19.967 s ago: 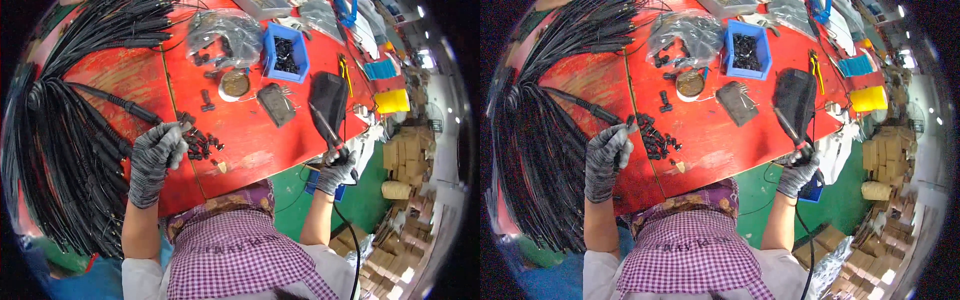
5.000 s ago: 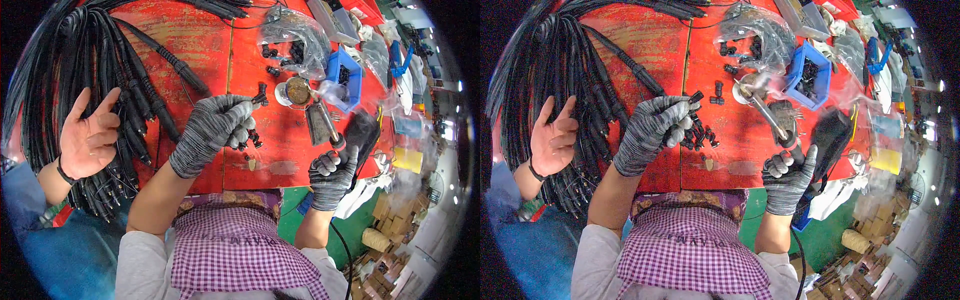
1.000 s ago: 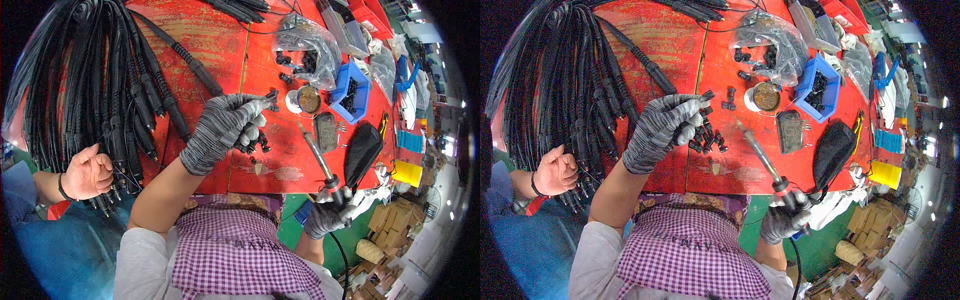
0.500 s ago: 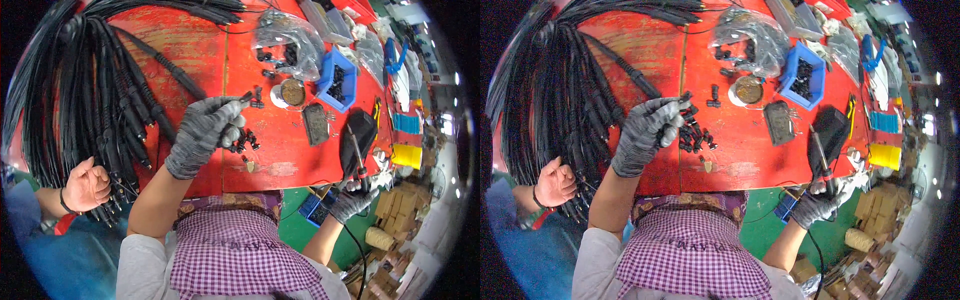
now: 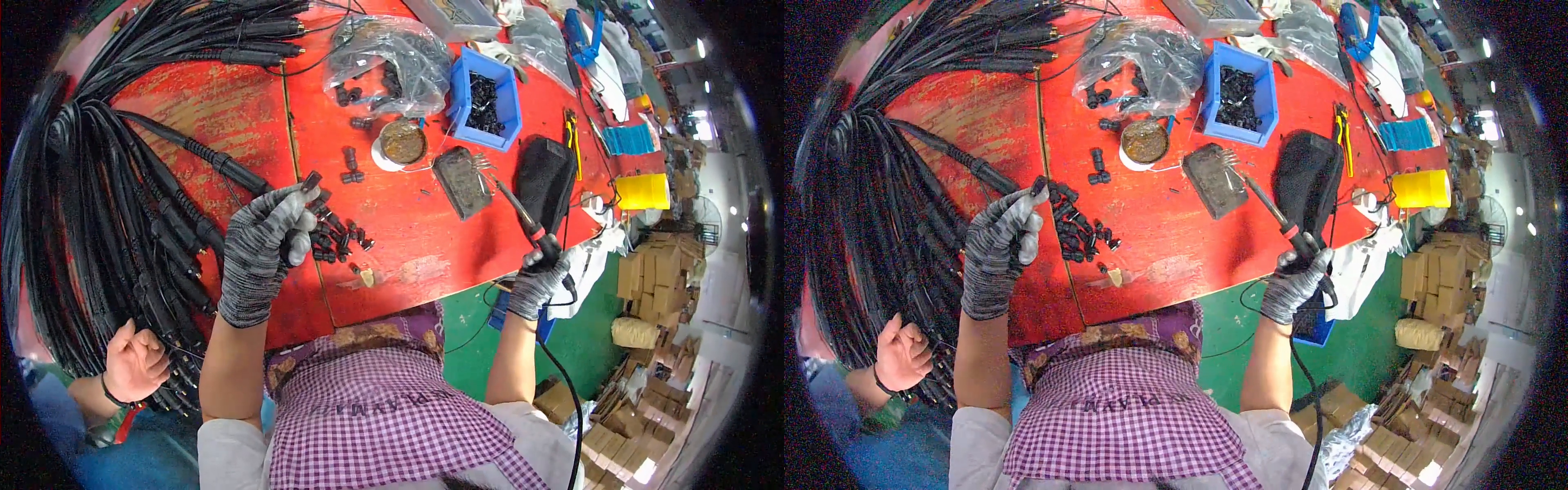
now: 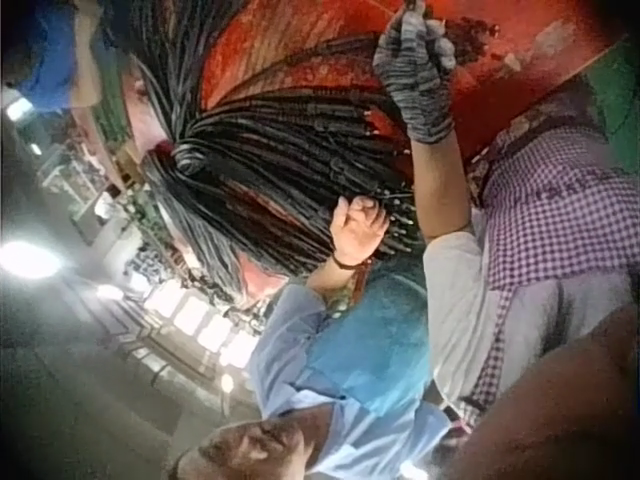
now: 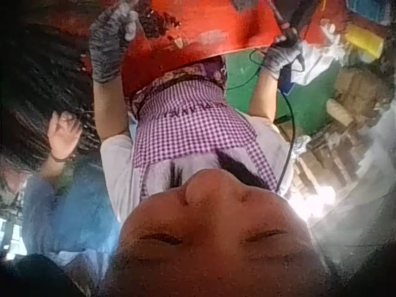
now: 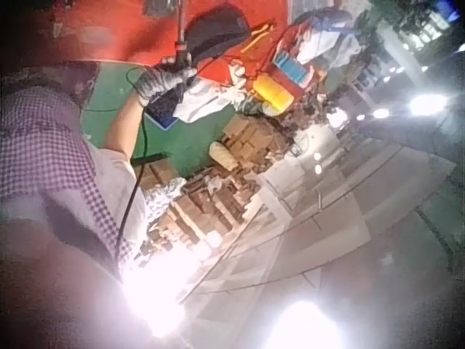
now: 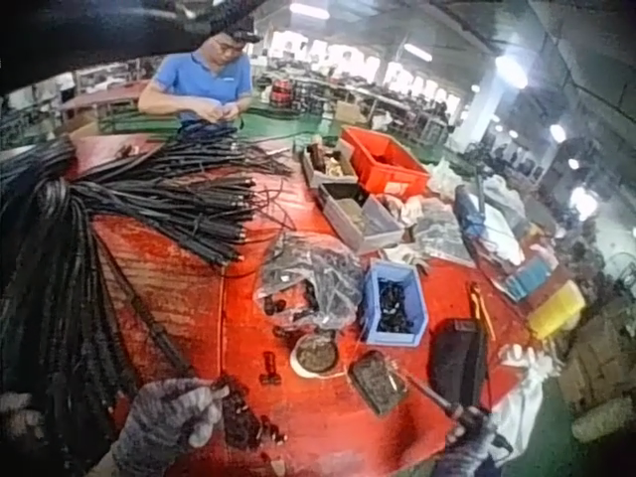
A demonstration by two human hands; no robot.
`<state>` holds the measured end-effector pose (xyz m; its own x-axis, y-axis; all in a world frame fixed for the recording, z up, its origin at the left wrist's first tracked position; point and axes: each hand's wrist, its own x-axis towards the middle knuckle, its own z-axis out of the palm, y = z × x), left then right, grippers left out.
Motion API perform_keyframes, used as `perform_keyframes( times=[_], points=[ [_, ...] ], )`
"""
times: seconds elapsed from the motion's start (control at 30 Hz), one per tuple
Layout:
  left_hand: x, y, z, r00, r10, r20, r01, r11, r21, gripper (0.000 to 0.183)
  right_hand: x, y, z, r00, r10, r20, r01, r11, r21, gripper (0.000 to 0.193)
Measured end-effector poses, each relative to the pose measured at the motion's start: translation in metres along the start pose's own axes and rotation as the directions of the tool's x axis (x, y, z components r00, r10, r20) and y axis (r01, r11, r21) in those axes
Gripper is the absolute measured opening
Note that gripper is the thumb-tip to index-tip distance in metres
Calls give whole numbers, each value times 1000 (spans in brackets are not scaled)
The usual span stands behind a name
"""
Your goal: The person solders wires into electrical connectors at a workbench using a soldering iron and solder wire, cleaning the iron on a sponge.
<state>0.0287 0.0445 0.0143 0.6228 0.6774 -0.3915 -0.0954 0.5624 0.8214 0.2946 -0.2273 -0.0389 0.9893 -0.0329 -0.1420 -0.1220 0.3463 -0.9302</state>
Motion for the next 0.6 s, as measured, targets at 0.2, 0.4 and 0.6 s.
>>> perform_keyframes(
  times=[0.2, 0.4, 0.6],
  points=[
    [-1, 1, -4, 998, -32, -45, 32, 999, 4, 25, -1, 24, 21, 973, 109, 204, -129, 988, 88, 43],
    [-2, 2, -5, 1000, -4, 9, 3, 999, 55, 25, 2, 39, 19, 887, 239, 395, -324, 932, 163, 43],
    [-3, 3, -7, 999, -35, 2, 35, 999, -38, 19, -13, 37, 24, 895, -49, 444, 101, 990, -94, 45]
  ],
)
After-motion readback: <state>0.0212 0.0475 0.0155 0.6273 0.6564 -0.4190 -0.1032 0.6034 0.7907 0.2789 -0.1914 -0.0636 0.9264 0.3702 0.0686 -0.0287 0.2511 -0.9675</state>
